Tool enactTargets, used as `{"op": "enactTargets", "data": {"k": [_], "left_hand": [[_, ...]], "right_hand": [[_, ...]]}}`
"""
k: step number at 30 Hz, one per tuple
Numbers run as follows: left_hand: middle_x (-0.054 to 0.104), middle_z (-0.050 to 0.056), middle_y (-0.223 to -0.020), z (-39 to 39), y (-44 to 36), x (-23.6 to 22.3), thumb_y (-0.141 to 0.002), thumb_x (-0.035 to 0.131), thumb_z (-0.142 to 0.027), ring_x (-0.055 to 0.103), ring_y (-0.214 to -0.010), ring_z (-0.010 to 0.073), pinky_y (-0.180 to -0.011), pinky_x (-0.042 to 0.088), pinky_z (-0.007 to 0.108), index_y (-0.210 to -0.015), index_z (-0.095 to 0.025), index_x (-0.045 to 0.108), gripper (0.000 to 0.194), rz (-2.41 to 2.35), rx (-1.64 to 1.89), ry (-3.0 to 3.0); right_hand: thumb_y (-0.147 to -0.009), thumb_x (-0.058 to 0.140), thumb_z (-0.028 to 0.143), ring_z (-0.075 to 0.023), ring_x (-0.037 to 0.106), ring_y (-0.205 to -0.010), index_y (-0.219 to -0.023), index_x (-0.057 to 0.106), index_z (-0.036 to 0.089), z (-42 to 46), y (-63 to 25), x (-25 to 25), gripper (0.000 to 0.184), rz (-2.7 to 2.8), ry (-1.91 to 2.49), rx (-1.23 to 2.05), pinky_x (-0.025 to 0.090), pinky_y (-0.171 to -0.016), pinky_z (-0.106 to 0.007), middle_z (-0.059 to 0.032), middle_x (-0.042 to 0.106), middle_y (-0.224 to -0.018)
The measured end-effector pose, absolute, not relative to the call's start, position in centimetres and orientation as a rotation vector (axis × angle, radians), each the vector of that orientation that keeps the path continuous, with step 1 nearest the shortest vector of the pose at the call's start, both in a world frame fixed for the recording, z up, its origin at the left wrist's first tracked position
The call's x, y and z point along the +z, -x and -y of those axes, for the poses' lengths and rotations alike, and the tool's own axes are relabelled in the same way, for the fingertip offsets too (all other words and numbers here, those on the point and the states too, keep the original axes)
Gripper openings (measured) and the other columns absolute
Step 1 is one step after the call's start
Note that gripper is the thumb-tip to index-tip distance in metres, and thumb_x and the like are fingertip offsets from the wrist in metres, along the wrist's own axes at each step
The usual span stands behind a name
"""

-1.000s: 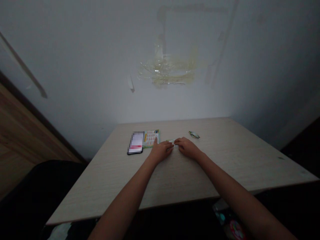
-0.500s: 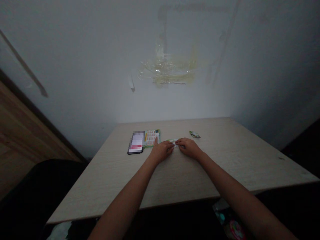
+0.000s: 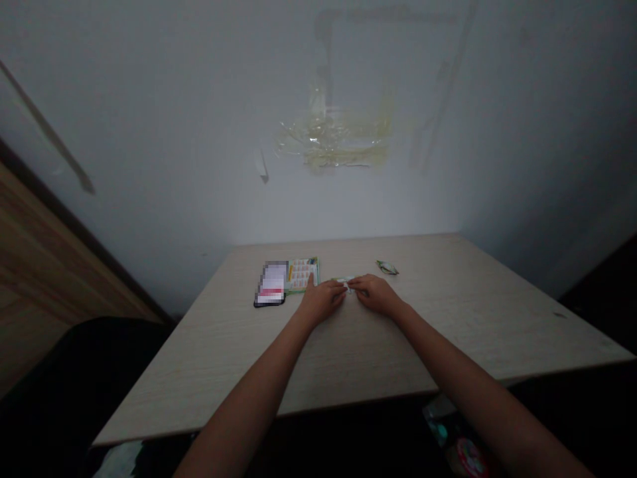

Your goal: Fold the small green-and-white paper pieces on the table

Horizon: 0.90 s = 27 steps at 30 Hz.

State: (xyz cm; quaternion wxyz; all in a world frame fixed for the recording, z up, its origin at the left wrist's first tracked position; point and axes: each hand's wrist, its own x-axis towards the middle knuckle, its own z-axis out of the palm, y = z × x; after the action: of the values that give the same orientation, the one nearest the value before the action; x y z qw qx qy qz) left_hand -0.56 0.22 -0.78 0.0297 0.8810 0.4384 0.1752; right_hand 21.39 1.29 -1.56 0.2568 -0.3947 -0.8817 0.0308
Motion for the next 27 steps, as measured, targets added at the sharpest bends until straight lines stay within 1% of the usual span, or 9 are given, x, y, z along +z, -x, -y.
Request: {"op": "enactTargets", "data": {"k": [6,12,16,21,27], "left_hand": [[0.063,0.002,-0.136,-0.19,0.56,-0.75,-0.099,0.042,-0.039,0.054,-0.128,0.0224,-0.117,-0.001,0.064,-0.126,-0.035,0.061,0.033,-1.361,0.511,-2.722],[0.062,0.002,-0.137,-0.27,0.63,-1.07,-0.098,0.043,-0.041,0.053,-0.129,0.0233,-0.117,0.001,0.066,-0.127,-0.035,0.059,0.033,-1.382,0.508,-2.720],[0.063,0.001,-0.136,-0.29,0.66,-1.15,-0.099,0.043,-0.041,0.054,-0.128,0.0223,-0.116,0.001,0.066,-0.126,-0.035,0.060,0.032,-1.379,0.525,-2.733],[0.063,0.002,-0.135,-0.23,0.60,-1.13,-0.098,0.044,-0.041,0.054,-0.127,0.0227,-0.116,0.001,0.066,-0.126,-0.035,0.060,0.032,-1.387,0.528,-2.742],[0.064,0.002,-0.134,-0.26,0.53,-1.06,-0.099,0.042,-0.042,0.054,-0.127,0.0236,-0.116,0.003,0.067,-0.126,-0.035,0.060,0.033,-1.404,0.502,-2.748]], "right_hand": [[-0.086,0.051,0.011,-0.0216,0.063,-0.108,-0.117,0.071,0.020,-1.42,-21.28,-1.44,0.038,2.419,1.068,0.074,0.048,-0.100,-0.038,-0.0062,0.072,-0.118],[-0.083,0.051,0.008,-0.0212,0.061,-0.107,-0.110,0.072,0.016,-1.59,-21.24,-1.41,0.036,2.417,1.061,0.092,0.046,-0.099,-0.037,-0.0083,0.072,-0.116],[-0.081,0.049,0.005,-0.0209,0.059,-0.107,-0.111,0.071,0.016,-1.75,-21.39,-1.64,0.038,2.392,1.053,0.145,0.046,-0.099,-0.037,-0.0092,0.071,-0.116],[-0.080,0.044,0.001,-0.0203,0.058,-0.110,-0.116,0.068,0.018,-1.98,-21.73,-2.03,0.046,2.356,1.038,0.211,0.044,-0.101,-0.038,-0.0077,0.070,-0.118],[-0.078,0.043,-0.001,-0.0197,0.058,-0.112,-0.115,0.067,0.016,-1.71,-21.85,-1.92,0.048,2.287,1.038,0.225,0.044,-0.101,-0.036,-0.0091,0.067,-0.117]]}}
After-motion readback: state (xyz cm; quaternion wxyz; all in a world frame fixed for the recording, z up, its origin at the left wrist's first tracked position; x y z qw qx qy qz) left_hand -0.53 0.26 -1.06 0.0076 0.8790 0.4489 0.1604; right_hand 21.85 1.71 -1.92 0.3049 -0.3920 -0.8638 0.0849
